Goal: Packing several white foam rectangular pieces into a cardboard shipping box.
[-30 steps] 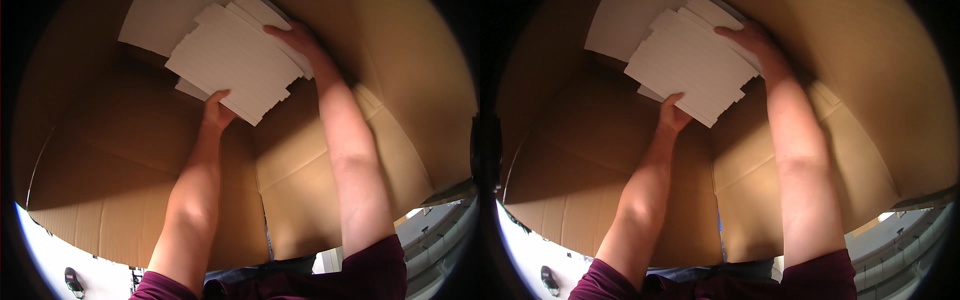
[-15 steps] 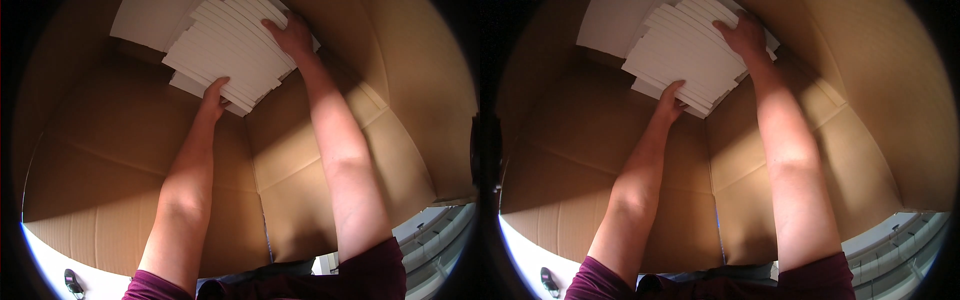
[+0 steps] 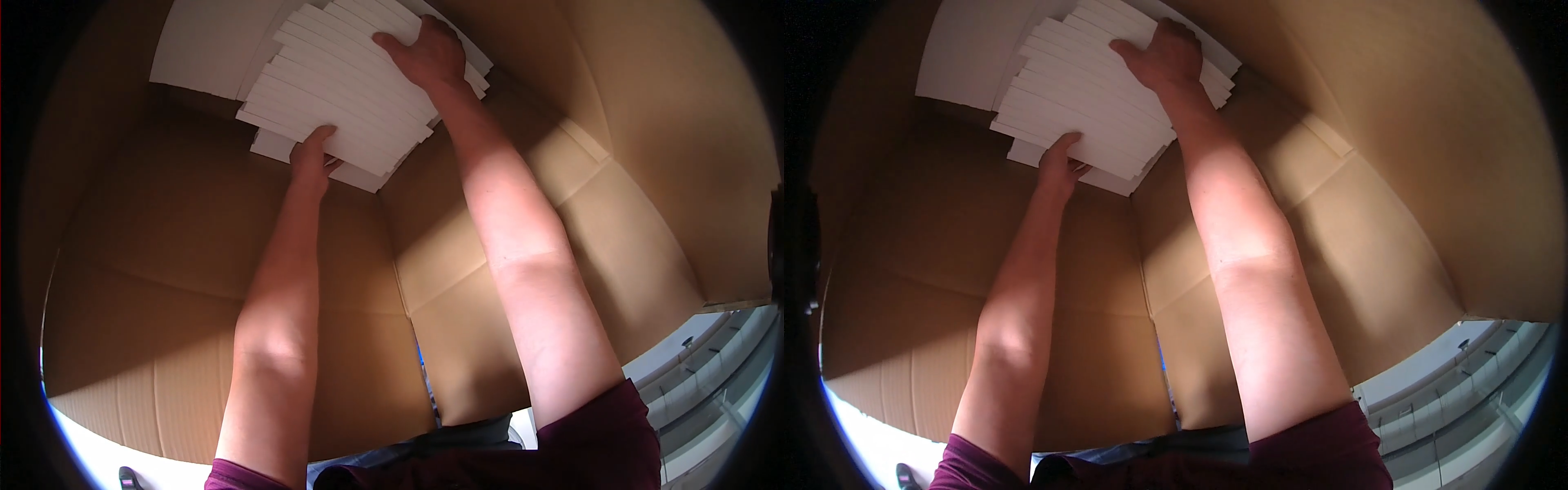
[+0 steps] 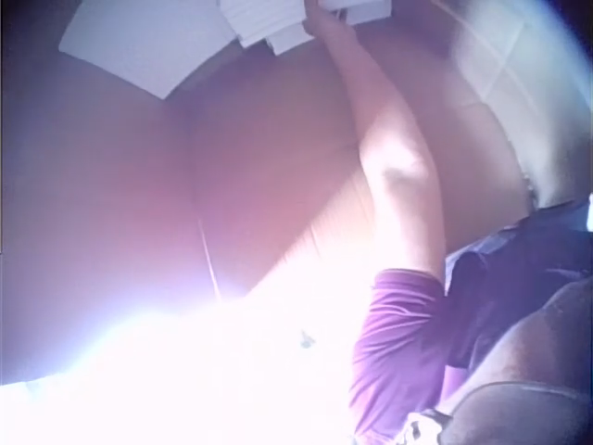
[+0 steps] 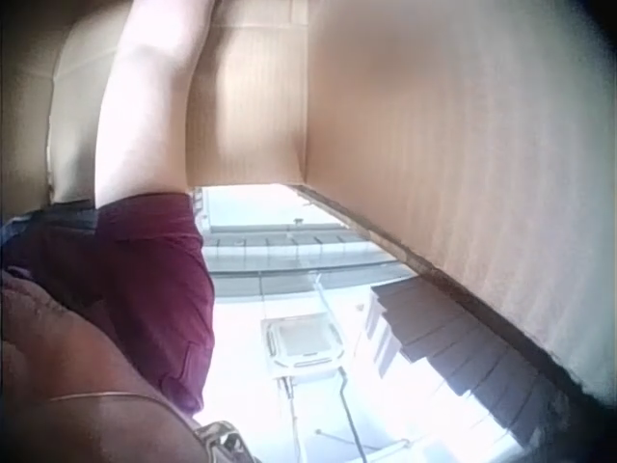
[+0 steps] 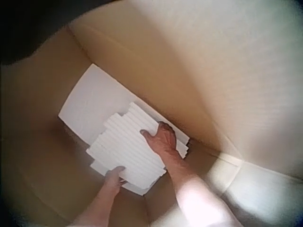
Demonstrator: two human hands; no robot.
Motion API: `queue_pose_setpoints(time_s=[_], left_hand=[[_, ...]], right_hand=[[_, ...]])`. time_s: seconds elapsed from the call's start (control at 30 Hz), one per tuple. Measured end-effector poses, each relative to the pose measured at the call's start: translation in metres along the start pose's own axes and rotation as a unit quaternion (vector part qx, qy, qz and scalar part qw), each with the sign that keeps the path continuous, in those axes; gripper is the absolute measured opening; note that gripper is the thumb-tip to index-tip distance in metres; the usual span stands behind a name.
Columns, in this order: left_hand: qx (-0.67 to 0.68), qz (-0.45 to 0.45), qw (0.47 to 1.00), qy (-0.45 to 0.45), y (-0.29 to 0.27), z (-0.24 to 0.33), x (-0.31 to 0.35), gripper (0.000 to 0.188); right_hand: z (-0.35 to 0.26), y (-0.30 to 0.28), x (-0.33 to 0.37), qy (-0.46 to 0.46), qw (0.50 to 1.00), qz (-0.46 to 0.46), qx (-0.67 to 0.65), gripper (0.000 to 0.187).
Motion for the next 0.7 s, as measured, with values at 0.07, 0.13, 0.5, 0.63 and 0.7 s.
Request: queue_pose_setpoints(time_s=[0.07, 0.13, 0.5, 0.63, 0.7], left_hand=[[0.009, -0.009, 1.000, -0.007, 0.002, -0.001, 0.002, 0.048], [0.016, -0.009, 1.000, -0.002, 0.002, -0.002, 0.003, 0.049], [0.064, -0.049, 0.997, -0.022, 0.027, 0.015, 0.012, 0.048], [0.030, -0.053, 0.998, -0.028, 0.009, 0.019, 0.010, 0.052], [0.029, -0.043, 0.998, -0.024, 0.005, 0.020, 0.007, 0.052]], right_hand=[[-0.004, -0.001, 0.001, 0.015, 1.000, -0.011, 0.017, 0.084], [-0.007, -0.002, 0.000, 0.009, 0.999, 0.002, 0.041, 0.086], [-0.026, -0.021, -0.029, -0.024, 0.998, 0.012, 0.050, 0.082], [-0.041, -0.019, -0.011, -0.026, 0.999, 0.032, 0.023, 0.071], [-0.044, -0.014, -0.006, -0.054, 0.996, 0.067, 0.037, 0.069]])
Point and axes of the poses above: each hand's wrist, its own x-axis away from the middle knuckle, its own y-axis out of the palm, z = x × y, the point moved 4 cm from there along -x, towards the middle knuckle, and after that the axes turned 3 degrees about -x, right-handed, at the moved point
